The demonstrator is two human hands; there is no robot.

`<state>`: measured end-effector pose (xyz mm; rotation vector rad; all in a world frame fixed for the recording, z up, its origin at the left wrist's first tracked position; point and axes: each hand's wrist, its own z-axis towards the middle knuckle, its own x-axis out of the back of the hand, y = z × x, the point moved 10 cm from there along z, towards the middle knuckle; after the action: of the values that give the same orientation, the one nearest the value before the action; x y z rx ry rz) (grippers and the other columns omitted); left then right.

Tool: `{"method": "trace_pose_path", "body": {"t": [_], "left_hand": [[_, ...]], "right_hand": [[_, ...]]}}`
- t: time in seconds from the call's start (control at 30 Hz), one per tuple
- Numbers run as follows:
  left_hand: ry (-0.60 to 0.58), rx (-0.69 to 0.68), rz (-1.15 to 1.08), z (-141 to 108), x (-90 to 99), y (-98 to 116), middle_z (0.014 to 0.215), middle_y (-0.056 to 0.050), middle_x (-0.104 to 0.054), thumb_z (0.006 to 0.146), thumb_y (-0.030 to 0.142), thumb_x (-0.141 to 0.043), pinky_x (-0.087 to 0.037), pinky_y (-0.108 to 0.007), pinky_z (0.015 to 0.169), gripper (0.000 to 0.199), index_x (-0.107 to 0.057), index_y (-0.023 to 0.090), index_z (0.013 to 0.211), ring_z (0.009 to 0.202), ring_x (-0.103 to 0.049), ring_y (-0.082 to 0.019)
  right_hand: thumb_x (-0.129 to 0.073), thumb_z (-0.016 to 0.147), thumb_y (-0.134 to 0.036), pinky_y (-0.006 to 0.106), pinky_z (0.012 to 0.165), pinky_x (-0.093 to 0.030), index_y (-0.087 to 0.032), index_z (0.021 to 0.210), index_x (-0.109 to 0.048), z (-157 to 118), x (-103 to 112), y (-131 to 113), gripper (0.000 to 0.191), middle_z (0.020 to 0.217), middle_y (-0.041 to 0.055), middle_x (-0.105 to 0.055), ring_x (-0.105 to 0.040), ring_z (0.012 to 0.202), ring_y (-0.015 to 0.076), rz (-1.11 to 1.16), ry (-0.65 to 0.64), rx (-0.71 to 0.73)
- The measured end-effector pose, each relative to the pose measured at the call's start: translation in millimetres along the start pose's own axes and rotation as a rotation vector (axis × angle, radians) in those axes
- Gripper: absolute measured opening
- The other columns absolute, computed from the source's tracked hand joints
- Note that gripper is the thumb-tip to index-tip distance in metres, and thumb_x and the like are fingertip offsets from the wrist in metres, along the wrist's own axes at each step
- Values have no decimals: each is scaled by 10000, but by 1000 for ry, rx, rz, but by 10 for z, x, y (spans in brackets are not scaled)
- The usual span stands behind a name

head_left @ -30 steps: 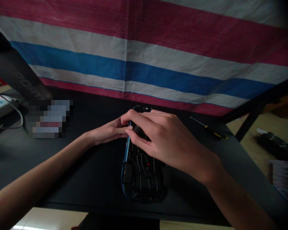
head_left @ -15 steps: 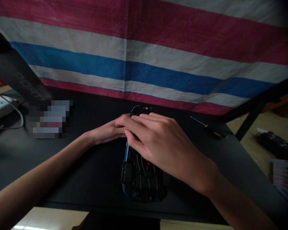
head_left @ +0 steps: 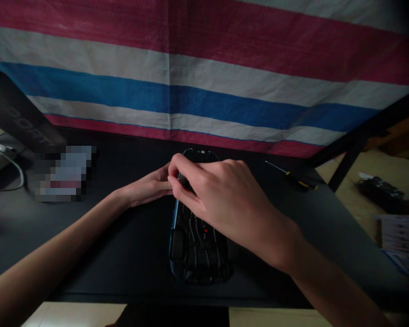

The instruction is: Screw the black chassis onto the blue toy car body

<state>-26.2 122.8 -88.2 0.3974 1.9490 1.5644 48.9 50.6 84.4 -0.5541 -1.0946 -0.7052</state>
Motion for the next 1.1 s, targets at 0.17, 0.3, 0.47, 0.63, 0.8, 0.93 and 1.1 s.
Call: {"method": "trace_pose_path", "body": {"t": [0.17,0.3,0.47,0.63,0.8,0.93,1.1], "left_hand": [[55,25,84,-9,111,-91,1293,-122,-702,904,335,-766,-537,-388,1030,466,-605,187,1316,1276,-629,-300],[-16,-59,172,22,65,55,1463,-133,-618,907,384,-761,-439,-464,1155,631,-516,212,1462,1405,-535,-324],[-79,-80,296,29,52,161,1604,-103,-496,926,371,-738,-296,-494,1255,653,-493,238,1516,1502,-425,-313],[-69,-51,350,17,102,116,1663,-89,-400,936,397,-722,-220,-500,1289,693,-451,237,1553,1565,-299,-305],[-43,-63,374,17,118,151,1671,-98,-373,935,400,-717,-233,-500,1284,696,-445,231,1553,1543,-353,-295],[-49,-65,368,15,80,198,1660,-116,-392,937,387,-715,-247,-498,1279,681,-454,223,1544,1550,-337,-289],[-58,-67,347,14,62,209,1649,-118,-415,940,358,-717,-282,-484,1267,668,-456,242,1544,1524,-392,-284]], "right_hand": [[-450,1077,-444,281,595,-427,-203,1032,-637,62,-110,133,307,685,3,-681,-655,605,163,108,155,-81],[-500,1066,-383,252,747,-496,-231,1070,-555,-78,-52,356,162,944,1,-702,-672,793,125,478,356,18],[-348,1093,-466,257,630,-423,-242,915,-497,-480,-136,1364,322,711,-36,-537,-568,641,132,428,414,-417],[-445,1047,-476,283,666,-452,-247,954,-610,-720,-995,1616,298,724,8,-655,-719,800,219,255,-323,-518],[-595,969,-494,347,689,-477,-192,1233,-599,-797,-1190,1523,401,918,153,-748,-760,907,328,140,-435,-582],[-605,959,-523,398,707,-479,-159,1290,-546,-792,-1184,1532,496,939,204,-743,-755,905,373,106,-456,-585],[-567,984,-488,324,616,-418,-210,1246,-557,-808,-1182,1624,382,854,105,-737,-752,834,307,168,-433,-563]]}}
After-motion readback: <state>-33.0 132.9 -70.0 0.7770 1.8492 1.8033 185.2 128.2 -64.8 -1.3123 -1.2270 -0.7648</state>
